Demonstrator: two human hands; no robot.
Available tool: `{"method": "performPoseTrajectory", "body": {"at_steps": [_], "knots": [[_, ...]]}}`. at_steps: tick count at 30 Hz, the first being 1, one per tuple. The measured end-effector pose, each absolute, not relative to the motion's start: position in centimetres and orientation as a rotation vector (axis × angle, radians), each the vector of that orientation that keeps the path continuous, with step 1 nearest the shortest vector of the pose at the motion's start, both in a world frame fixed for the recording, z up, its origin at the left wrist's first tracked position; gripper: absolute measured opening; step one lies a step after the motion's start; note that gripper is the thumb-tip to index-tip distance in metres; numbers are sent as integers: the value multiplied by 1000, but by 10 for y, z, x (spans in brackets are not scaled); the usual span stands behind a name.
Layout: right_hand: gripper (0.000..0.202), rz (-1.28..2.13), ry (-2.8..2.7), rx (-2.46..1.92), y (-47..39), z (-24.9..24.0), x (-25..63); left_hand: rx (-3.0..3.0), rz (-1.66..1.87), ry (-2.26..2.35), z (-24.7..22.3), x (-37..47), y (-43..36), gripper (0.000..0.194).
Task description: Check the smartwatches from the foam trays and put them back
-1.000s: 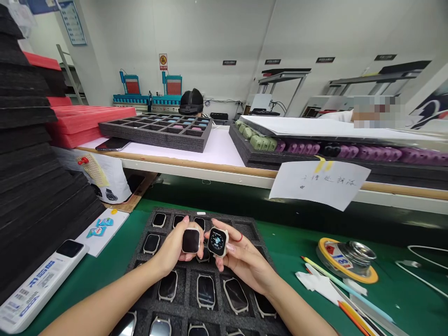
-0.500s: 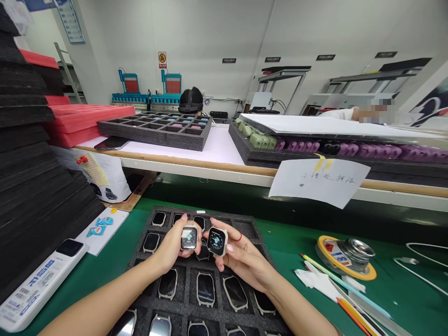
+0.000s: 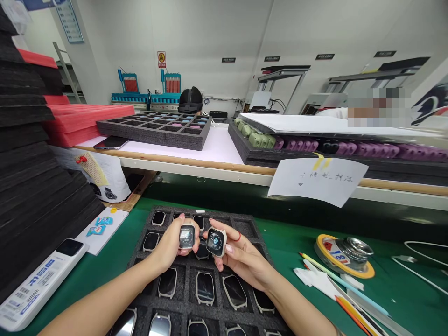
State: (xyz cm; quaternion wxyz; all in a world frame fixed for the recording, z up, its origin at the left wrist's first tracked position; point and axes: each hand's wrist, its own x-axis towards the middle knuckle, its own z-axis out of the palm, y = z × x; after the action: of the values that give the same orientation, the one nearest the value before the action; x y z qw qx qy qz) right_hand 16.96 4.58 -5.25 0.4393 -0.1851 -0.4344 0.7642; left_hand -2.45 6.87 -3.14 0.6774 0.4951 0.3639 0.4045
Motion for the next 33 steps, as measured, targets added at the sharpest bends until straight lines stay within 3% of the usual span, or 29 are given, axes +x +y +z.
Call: {"method": "performPoseTrajectory", "body": {"at_steps": [33], "knots": [[46, 1894, -1091, -520, 47, -54, 170, 1165, 891, 832, -37, -25, 69, 49]]}}
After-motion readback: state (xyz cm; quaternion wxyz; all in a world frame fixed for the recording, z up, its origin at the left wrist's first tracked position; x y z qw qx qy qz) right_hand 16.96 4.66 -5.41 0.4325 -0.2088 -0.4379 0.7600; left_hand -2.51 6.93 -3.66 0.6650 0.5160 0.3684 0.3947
